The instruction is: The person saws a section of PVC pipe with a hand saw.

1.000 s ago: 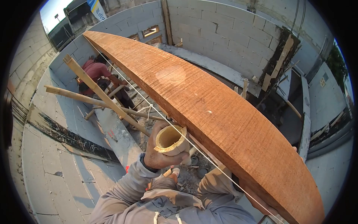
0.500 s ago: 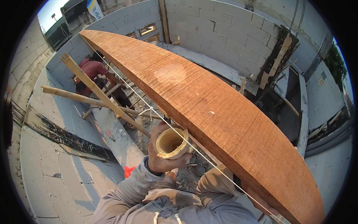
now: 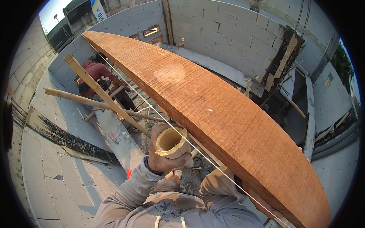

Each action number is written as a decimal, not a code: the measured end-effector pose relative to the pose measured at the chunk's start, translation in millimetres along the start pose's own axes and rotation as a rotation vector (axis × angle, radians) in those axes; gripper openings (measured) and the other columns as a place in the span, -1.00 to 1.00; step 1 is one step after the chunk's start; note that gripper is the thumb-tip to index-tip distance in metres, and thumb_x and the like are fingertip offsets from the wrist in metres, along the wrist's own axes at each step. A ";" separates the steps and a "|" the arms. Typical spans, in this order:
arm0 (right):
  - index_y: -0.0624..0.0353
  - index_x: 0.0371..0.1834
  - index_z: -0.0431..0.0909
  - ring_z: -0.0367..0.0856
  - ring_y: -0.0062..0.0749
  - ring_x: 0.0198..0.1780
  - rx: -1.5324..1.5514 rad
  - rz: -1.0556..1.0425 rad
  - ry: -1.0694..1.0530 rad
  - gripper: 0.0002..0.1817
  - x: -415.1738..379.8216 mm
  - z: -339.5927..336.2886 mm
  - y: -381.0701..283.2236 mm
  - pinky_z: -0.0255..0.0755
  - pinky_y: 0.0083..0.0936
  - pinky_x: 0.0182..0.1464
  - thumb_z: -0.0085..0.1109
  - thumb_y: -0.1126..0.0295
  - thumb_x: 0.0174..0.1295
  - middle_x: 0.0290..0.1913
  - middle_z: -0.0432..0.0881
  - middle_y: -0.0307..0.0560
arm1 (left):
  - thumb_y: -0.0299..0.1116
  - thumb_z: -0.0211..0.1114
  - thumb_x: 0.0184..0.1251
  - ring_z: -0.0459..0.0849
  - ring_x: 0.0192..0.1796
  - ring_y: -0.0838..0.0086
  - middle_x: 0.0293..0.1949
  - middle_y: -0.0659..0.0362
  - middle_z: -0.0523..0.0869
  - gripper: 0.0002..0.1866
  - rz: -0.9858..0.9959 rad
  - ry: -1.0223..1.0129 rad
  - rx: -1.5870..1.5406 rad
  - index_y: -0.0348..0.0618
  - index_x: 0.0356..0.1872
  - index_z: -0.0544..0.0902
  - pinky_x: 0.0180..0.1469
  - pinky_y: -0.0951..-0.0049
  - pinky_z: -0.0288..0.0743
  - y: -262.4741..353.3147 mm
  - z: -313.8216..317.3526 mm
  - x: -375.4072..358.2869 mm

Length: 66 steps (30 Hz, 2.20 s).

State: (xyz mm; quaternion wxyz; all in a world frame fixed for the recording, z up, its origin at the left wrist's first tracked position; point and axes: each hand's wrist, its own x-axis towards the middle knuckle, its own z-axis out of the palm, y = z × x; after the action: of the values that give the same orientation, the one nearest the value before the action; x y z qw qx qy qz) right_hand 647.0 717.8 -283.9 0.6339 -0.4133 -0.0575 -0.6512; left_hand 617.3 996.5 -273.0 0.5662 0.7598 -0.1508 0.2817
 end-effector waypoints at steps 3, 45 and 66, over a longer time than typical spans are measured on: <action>0.01 0.49 0.06 0.43 -0.49 0.22 0.012 -0.002 0.009 -0.20 0.6 -0.2 0.4 0.40 -0.40 0.18 -0.17 -0.26 0.34 0.30 0.32 -0.12 | -0.26 0.65 -0.18 0.63 -0.05 0.44 -0.07 0.09 0.63 -0.18 -0.052 0.003 -0.067 -0.28 0.10 0.33 0.02 0.41 0.50 2.8 0.2 2.3; 0.01 0.49 0.06 0.48 -0.63 0.14 -0.020 -0.017 0.012 -0.25 4.1 12.5 0.7 0.46 -0.48 0.09 -0.18 -0.20 0.37 0.24 0.36 -0.19 | -0.10 0.69 -0.32 0.45 0.27 0.15 0.04 0.04 0.57 -0.09 -0.158 -0.063 -0.080 -0.25 0.11 0.40 0.40 0.06 0.14 1.0 -1.7 6.7; 0.01 0.49 0.06 0.50 -0.70 0.10 -0.042 -0.052 0.074 -0.27 -4.1 12.9 -5.2 0.50 -0.52 0.04 -0.18 -0.17 0.39 0.21 0.39 -0.22 | -0.32 0.66 -0.29 0.64 -0.09 0.34 -0.09 0.08 0.58 -0.23 -0.088 -0.001 -0.073 -0.27 0.04 0.47 -0.03 0.39 0.53 2.2 -1.4 3.0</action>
State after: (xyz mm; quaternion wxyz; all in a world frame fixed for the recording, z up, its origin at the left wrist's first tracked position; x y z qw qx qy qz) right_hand 647.9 729.7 -275.7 0.6097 -0.4003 -0.0312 -0.6834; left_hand 618.2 997.4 -269.2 0.6052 0.7447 -0.1278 0.2506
